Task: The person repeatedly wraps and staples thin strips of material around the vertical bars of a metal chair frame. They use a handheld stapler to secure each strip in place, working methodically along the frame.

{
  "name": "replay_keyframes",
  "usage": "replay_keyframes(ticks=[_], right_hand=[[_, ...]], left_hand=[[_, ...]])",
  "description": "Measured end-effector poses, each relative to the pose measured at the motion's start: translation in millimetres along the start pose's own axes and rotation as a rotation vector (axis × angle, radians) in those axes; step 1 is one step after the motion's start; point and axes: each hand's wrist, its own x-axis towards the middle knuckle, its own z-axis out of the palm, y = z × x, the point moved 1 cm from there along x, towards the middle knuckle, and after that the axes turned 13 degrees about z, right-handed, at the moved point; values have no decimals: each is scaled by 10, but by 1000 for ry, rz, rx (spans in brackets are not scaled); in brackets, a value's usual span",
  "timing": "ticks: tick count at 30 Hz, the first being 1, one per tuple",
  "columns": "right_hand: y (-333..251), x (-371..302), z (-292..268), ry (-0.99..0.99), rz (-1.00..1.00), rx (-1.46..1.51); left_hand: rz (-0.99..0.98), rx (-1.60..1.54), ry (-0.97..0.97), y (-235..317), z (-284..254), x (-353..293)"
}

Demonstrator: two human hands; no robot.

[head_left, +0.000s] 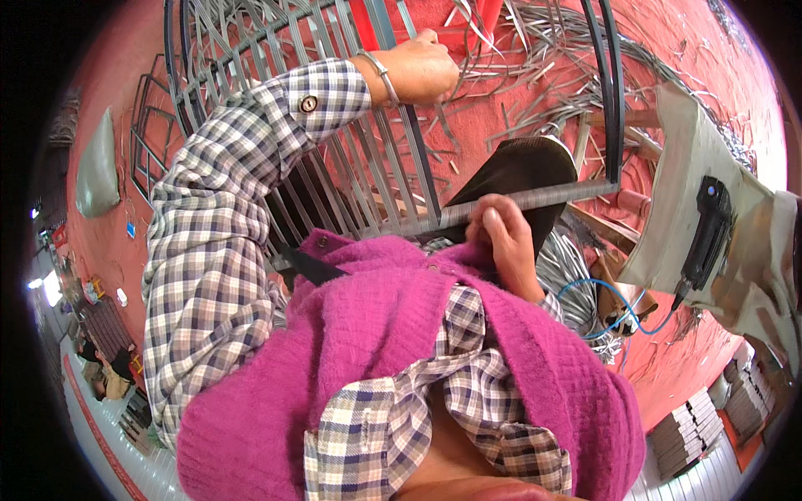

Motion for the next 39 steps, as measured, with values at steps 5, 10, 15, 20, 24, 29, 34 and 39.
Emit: replay_keyframes(ticks=[5,10,15,20,24,29,34,39], right_hand=[[287,-107,-165,-15,290,332],[524,334,-280,-88,-329,-386],[674,350,-314,-221,228,-179],[625,146,-256,-137,225,-338],[556,76,-238,-60,112,-478],[612,64,-271,-93,204,-420],[629,-17,-278,-69,-247,-899],[366,-227,-135,-109,-82,-798]], left_hand=[[29,-156,-108,185,27,113],[109,-120,-377,960,382,450],[39,-158,-53,1140,419,334],[-155,-283,453,1391,219,-76],[-195,-310,606,1891,283,-366],[-284,-252,638,2078,547,-363],[-195,-190,641,2131,645,-367],[8,-145,742,2129,648,-428]])
